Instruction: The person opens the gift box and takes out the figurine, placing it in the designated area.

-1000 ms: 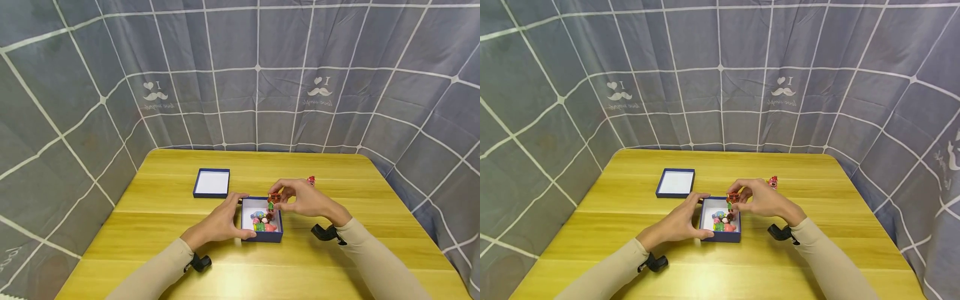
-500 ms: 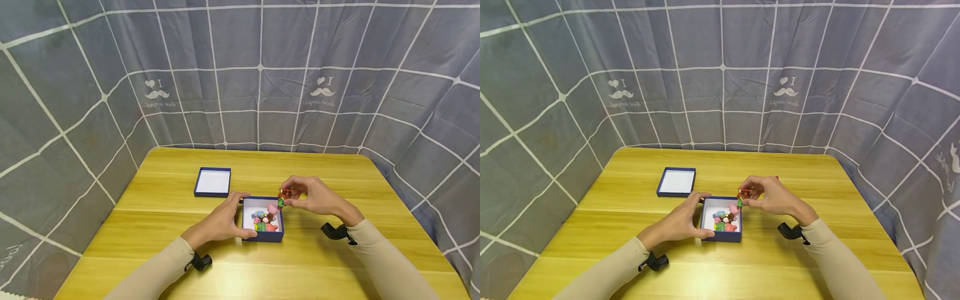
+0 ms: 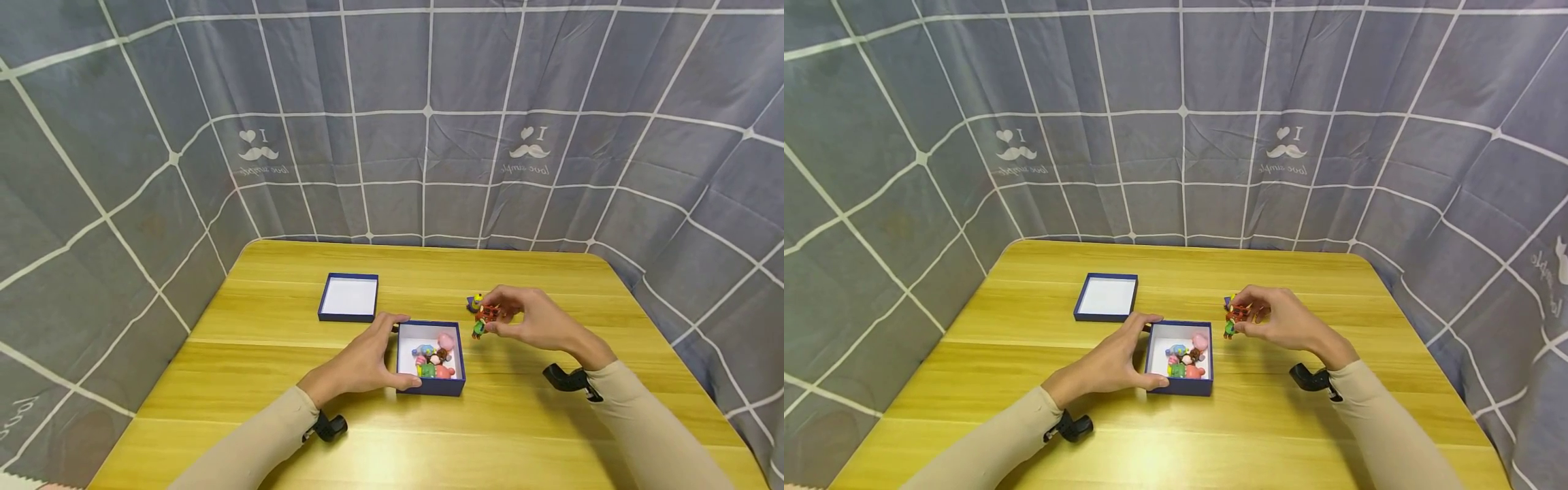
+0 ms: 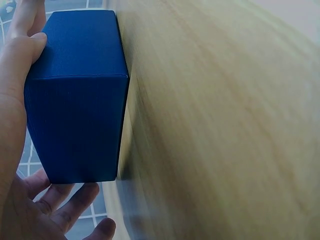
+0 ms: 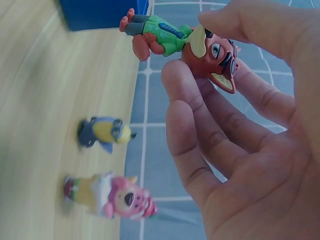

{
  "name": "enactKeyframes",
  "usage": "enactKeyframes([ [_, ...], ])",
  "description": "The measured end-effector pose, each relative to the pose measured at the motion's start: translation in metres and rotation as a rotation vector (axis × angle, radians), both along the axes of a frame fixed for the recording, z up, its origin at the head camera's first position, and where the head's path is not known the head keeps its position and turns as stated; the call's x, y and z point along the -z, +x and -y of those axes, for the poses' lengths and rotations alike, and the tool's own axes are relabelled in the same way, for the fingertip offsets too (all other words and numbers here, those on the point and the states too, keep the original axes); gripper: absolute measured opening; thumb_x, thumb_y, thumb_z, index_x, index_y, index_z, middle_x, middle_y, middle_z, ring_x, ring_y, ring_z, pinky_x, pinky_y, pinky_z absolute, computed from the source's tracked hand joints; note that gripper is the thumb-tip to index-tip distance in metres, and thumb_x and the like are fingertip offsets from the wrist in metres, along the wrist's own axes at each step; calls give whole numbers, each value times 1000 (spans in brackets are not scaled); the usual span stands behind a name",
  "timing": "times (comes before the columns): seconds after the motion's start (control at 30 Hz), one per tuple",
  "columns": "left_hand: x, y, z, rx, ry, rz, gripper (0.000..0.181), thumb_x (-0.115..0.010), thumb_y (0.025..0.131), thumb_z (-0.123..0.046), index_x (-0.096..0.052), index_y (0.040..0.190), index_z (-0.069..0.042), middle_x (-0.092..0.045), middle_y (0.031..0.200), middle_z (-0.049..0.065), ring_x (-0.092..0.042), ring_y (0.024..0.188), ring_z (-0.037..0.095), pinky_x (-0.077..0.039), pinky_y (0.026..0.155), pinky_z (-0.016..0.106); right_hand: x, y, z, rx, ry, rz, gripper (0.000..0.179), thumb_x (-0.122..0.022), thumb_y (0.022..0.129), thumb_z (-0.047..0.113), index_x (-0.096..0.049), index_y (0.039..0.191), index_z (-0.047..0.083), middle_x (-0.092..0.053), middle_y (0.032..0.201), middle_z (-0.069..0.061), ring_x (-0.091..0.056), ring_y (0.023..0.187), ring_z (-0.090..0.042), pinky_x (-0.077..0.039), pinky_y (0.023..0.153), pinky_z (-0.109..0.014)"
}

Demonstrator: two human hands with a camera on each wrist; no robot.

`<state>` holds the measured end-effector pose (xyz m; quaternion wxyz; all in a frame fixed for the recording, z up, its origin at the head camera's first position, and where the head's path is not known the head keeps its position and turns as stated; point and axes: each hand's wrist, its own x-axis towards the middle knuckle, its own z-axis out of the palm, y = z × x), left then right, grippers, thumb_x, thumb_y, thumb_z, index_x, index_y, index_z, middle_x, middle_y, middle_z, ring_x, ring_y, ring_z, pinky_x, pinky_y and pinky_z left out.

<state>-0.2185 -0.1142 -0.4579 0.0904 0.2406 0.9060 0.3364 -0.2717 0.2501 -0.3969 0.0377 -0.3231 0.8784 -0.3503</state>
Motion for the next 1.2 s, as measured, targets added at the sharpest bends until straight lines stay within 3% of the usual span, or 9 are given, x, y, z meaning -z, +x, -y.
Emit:
enactKeyframes([
  [0.33, -2, -1, -1, -7, 6, 9, 121, -83, 74, -80, -27, 167, -25, -43, 155, 1, -56, 126, 18, -50, 114, 44, 9, -8, -25, 31, 3, -17, 30, -83, 92, 10, -73, 119, 21, -76, 106, 7, -69, 84, -8, -59, 77, -26],
  [0.57, -3, -3, -3, -7, 11, 2, 121, -82, 73, -81, -28, 166, -25, -44, 153, 1, -57, 125, 17, -50, 114, 43, 12, -13, -44, 55, -7, -24, 30, -84, 92, 10, -74, 120, 13, -76, 109, 2, -70, 86, -8, -59, 78, -25],
  [0.83, -2, -4, -4, -5, 8, -10, 122, -81, 73, -82, -28, 166, -25, -44, 154, 1, -56, 128, 15, -49, 116, 42, 16, -17, -64, 98, 24, -31, 29, -84, 94, 13, -74, 121, 16, -75, 107, 3, -69, 85, -8, -58, 77, -24],
  [1.2, -1, -4, -5, -12, -2, -3, 122, -81, 72, -83, -27, 166, -27, -43, 156, 1, -56, 128, 15, -49, 116, 42, 28, -28, -87, 140, 41, -32, 33, -79, 91, 0, -73, 122, 12, -77, 110, -2, -71, 89, -10, -60, 81, -25],
])
